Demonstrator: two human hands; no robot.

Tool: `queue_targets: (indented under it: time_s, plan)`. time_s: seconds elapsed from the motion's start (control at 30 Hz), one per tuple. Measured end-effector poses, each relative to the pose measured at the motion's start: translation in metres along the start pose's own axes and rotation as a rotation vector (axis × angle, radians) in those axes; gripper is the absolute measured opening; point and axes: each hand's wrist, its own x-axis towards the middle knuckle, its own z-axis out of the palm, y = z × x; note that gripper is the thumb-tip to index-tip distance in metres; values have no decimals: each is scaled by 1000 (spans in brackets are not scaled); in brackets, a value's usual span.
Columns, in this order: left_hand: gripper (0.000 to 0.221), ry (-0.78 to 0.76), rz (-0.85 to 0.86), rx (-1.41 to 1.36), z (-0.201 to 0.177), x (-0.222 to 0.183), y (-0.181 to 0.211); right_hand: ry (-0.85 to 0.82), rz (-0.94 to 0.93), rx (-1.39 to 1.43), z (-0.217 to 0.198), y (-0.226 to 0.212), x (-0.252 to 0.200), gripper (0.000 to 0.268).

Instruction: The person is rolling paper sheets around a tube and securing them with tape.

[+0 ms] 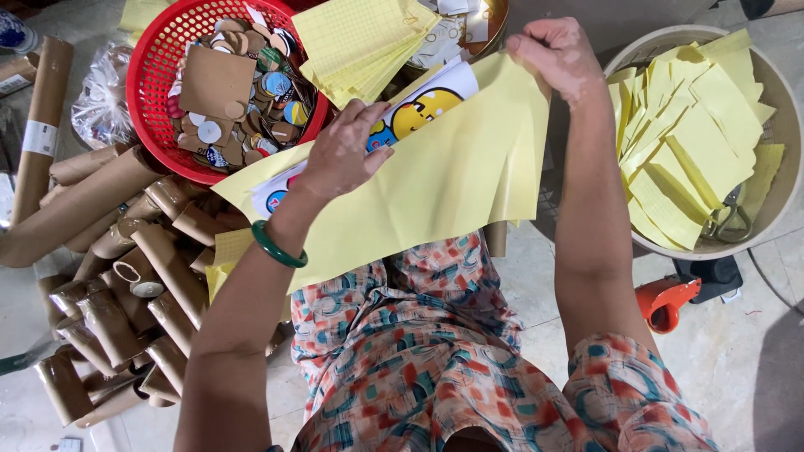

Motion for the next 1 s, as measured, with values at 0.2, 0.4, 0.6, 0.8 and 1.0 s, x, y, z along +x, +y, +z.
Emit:
queue_targets:
  time_s: [0.2,0.4,0.6,0.8,1.0]
  plan:
    - [64,310,87,147,23,-8,-3,143,5,375,21,19,20,30]
    - [67,338,-37,178,21,-20,-14,62,213,201,10,8,18,39]
    - [63,393,-82,192,20,-33,-25,-541,195,-112,11,-31,20,76]
    - [61,502,-25,222,28,-39,-53,-632,137,-615,17,46,48,96]
    - [66,660,-55,187,9,-45,-36,-702,298,-620,28,18,38,77]
